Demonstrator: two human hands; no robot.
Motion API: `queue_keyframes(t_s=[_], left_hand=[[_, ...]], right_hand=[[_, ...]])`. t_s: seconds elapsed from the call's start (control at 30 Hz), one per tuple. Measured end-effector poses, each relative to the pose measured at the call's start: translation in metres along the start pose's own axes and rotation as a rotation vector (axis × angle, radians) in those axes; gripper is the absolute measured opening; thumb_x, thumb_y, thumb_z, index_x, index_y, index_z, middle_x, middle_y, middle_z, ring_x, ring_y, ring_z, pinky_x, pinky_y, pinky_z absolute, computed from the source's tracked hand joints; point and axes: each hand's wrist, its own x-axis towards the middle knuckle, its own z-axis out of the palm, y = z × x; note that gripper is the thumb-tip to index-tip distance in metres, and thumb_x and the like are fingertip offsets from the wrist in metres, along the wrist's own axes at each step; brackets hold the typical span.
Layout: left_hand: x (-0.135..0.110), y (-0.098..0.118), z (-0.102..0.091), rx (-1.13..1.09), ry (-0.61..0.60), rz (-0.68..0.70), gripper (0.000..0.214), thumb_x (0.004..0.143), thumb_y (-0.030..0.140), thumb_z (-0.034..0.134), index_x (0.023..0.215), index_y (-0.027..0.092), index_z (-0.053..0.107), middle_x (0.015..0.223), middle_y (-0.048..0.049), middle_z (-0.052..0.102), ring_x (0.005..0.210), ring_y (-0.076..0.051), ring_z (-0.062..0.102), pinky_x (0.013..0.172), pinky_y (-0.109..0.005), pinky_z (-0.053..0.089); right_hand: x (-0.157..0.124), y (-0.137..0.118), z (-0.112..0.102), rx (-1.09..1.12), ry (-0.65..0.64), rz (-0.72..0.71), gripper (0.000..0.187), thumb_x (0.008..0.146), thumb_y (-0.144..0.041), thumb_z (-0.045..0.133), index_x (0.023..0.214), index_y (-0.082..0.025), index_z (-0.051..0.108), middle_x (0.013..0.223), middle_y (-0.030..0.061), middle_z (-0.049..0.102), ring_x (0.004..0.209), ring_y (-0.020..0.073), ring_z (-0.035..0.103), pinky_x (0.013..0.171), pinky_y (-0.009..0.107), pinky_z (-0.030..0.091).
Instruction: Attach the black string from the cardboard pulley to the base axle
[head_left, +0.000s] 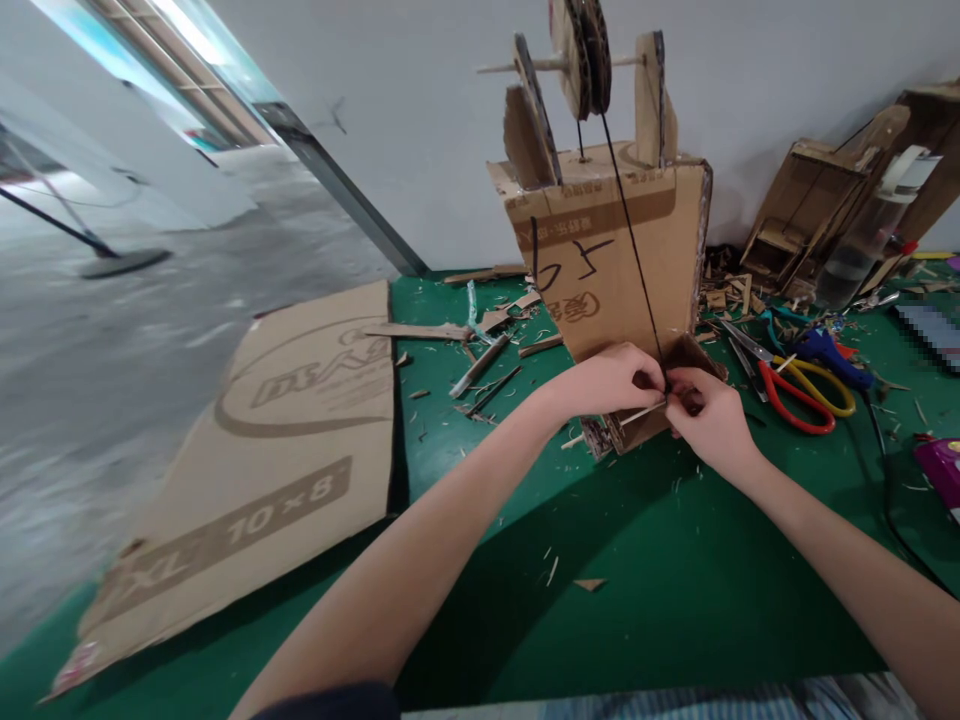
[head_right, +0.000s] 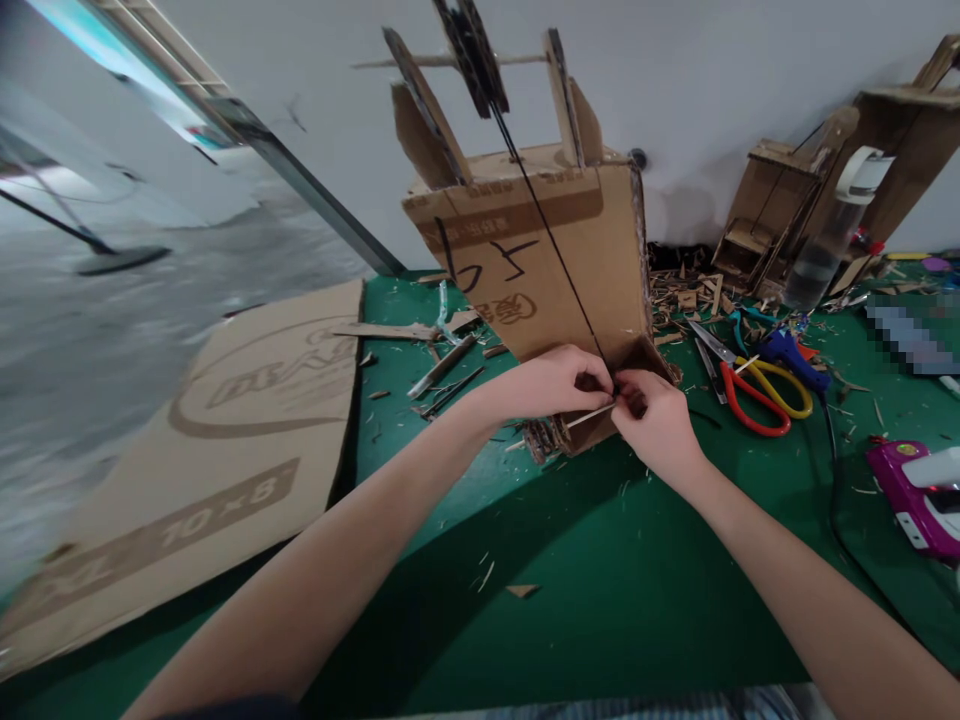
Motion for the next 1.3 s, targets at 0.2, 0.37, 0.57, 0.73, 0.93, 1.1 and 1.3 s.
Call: queue_keyframes(t_s=[0.2, 0.37, 0.57, 0.73, 0.93, 1.1, 1.3], left_hand=[[-0.002, 0.002, 0.000, 0.022, 0.006, -0.024, 0.015, 0.072, 0.025, 0.059, 0.077, 0.018, 0.071, 0.078, 0.0013, 0.071, 0.068, -0.011, 0.060, 0.067, -0.024, 0.042], [-0.002, -0.002, 0.000, 0.031, -0.011, -0.003, 0.017, 0.074, 0.027, 0.058, 0.080, 0.018, 0.071, 0.082, 0.0012, 0.071, 0.070, -0.012, 0.060, 0.067, -0.024, 0.043], [-0.002, -0.002, 0.000, 0.054, -0.016, 0.007, 0.015, 0.073, 0.024, 0.058, 0.080, 0.018, 0.071, 0.083, 0.0008, 0.071, 0.071, -0.012, 0.061, 0.067, -0.024, 0.043], [-0.001, -0.002, -0.001, 0.063, -0.024, 0.003, 0.017, 0.076, 0.029, 0.059, 0.084, 0.018, 0.070, 0.084, 0.0006, 0.071, 0.072, -0.012, 0.061, 0.067, -0.024, 0.042], [-0.001, -0.003, 0.000, 0.069, -0.024, 0.003, 0.018, 0.078, 0.031, 0.058, 0.085, 0.018, 0.069, 0.084, 0.0006, 0.070, 0.070, -0.012, 0.059, 0.068, -0.024, 0.041], [-0.001, -0.003, 0.000, 0.071, -0.024, 0.012, 0.017, 0.078, 0.029, 0.058, 0.084, 0.018, 0.069, 0.084, 0.0005, 0.070, 0.071, -0.012, 0.060, 0.067, -0.024, 0.041], [-0.002, -0.001, 0.000, 0.085, -0.019, 0.015, 0.018, 0.077, 0.029, 0.057, 0.085, 0.018, 0.069, 0.086, 0.0001, 0.070, 0.071, -0.012, 0.060, 0.066, -0.024, 0.041]], right_hand=[[-0.001, -0.004, -0.001, -0.125, 0.013, -0.114, 0.017, 0.077, -0.013, 0.050, 0.080, -0.018, 0.067, 0.078, 0.0045, 0.063, 0.062, 0.0149, 0.060, 0.059, 0.029, 0.051], [0.002, -0.003, -0.004, -0.148, 0.018, -0.110, 0.009, 0.075, -0.014, 0.055, 0.071, -0.018, 0.063, 0.072, 0.0020, 0.056, 0.061, 0.0134, 0.055, 0.057, 0.027, 0.047], [0.006, -0.001, -0.008, -0.117, -0.049, -0.084, 0.006, 0.073, -0.015, 0.057, 0.068, -0.019, 0.058, 0.070, 0.0010, 0.052, 0.062, 0.0134, 0.053, 0.052, 0.025, 0.047], [0.007, 0.007, -0.016, 0.043, -0.222, 0.029, 0.007, 0.082, -0.025, 0.057, 0.078, -0.019, 0.060, 0.079, 0.0020, 0.048, 0.061, 0.0125, 0.055, 0.041, 0.023, 0.051], [0.005, 0.013, -0.020, 0.116, -0.286, 0.042, 0.012, 0.087, -0.027, 0.054, 0.083, -0.021, 0.063, 0.085, 0.0030, 0.047, 0.067, 0.0136, 0.058, 0.041, 0.023, 0.056], [0.004, 0.011, -0.020, 0.126, -0.294, 0.070, 0.011, 0.087, -0.026, 0.053, 0.084, -0.021, 0.062, 0.088, 0.0032, 0.047, 0.065, 0.0130, 0.058, 0.042, 0.025, 0.058], [0.004, 0.009, -0.020, 0.077, -0.257, 0.063, 0.007, 0.084, -0.024, 0.055, 0.083, -0.021, 0.061, 0.084, 0.0029, 0.048, 0.066, 0.0142, 0.058, 0.042, 0.025, 0.058]])
